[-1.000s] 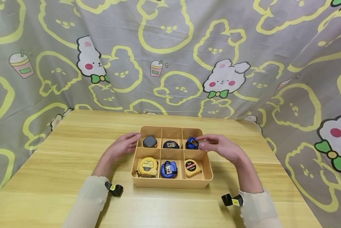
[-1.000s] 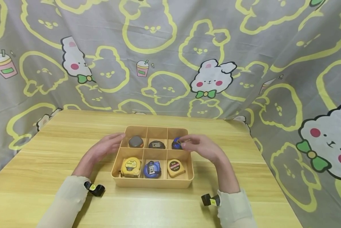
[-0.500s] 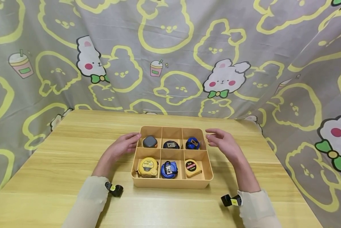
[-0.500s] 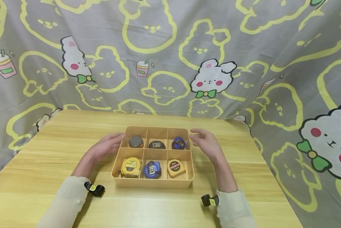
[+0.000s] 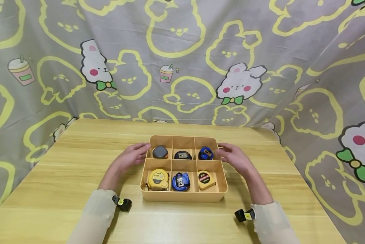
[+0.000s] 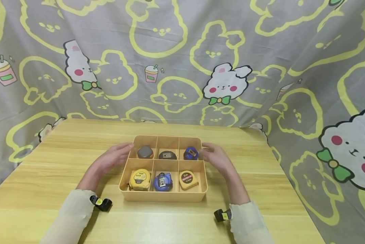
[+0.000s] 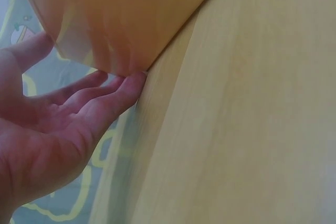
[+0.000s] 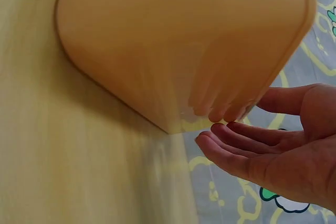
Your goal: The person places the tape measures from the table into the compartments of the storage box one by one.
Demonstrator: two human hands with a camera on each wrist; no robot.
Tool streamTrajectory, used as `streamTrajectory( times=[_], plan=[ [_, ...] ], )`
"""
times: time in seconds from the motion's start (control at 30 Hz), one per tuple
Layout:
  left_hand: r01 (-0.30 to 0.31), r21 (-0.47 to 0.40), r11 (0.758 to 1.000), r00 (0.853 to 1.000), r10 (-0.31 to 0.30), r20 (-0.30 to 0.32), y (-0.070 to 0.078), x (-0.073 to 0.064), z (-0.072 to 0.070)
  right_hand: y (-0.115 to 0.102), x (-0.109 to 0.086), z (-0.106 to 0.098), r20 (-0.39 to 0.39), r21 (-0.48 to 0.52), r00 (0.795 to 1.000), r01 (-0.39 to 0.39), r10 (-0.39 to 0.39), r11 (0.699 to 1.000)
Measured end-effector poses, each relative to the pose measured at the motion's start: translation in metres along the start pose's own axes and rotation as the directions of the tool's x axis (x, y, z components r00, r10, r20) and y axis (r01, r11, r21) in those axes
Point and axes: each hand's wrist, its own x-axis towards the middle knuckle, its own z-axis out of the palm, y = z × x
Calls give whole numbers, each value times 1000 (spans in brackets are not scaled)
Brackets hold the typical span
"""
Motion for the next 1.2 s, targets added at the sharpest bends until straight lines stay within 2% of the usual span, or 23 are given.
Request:
streamTrajectory(
  times=[0.5,0.83,1.2],
  plan=[
    [13,12,1000,1000,-13,-13,5,-2,0,4,3,2,0,-18,1000,-11,11,1000],
    [27,40,999,999,-25,-38,14,-6,8,7,-3,-4,18,-25,1000,-23,24,999],
    [24,38,999,1000,-24,-17,18,-8,11,11,-4,-8,33,-33,999,-23,24,999]
  ],
)
